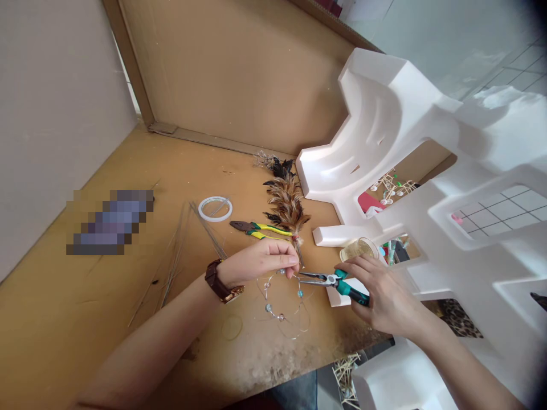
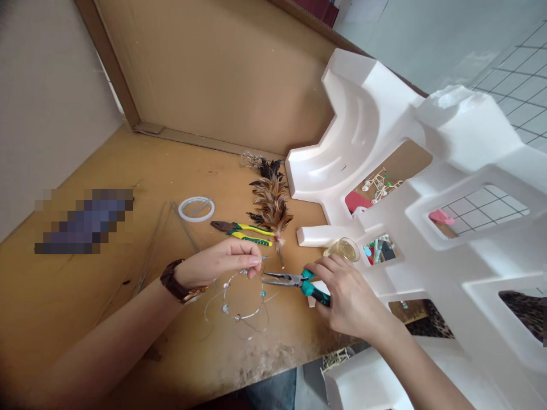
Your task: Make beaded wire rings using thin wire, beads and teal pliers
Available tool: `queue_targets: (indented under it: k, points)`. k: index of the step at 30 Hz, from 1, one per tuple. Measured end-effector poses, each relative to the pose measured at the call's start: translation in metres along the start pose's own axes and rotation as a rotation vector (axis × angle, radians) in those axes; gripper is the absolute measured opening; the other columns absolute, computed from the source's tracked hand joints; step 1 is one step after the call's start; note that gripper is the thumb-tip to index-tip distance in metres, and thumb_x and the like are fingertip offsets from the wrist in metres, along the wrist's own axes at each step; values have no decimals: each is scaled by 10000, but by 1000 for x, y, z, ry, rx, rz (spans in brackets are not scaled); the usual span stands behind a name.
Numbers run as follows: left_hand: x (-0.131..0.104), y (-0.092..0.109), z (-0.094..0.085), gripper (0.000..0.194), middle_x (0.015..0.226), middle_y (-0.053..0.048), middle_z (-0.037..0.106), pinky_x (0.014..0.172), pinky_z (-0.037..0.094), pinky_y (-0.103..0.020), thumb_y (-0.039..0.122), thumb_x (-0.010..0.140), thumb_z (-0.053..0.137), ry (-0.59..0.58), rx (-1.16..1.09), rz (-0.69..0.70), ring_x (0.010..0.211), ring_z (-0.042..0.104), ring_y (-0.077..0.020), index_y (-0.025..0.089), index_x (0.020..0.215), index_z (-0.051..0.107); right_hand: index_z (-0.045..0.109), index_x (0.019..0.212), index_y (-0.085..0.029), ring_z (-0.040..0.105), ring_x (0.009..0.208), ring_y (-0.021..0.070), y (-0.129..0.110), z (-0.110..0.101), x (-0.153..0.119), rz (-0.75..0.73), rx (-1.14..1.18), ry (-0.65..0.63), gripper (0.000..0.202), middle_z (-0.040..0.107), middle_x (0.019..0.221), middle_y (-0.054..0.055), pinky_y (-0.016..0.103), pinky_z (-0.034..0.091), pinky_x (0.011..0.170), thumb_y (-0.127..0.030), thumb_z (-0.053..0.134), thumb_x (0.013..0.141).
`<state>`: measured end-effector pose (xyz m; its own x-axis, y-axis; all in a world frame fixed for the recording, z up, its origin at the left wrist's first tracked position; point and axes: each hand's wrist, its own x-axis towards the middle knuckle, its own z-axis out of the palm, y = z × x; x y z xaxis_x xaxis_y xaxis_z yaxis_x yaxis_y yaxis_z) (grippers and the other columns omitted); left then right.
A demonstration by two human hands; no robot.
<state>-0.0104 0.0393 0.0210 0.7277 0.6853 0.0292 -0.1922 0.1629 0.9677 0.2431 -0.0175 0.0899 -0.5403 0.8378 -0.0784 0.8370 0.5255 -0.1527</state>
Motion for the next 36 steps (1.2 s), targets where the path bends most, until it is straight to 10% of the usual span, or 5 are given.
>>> queue_targets:
  k: [36]
  points:
    - [-2, 3, 2, 232, 669, -20, 574, 660, 413, -237, 331, 810, 558, -77, -4, 38, 639, 519, -105, 128, 697, 561, 608, 867, -204, 507, 573, 139, -16, 4, -7, 155, 241, -154, 348, 586, 674, 1, 244, 357, 524, -89, 441, 585]
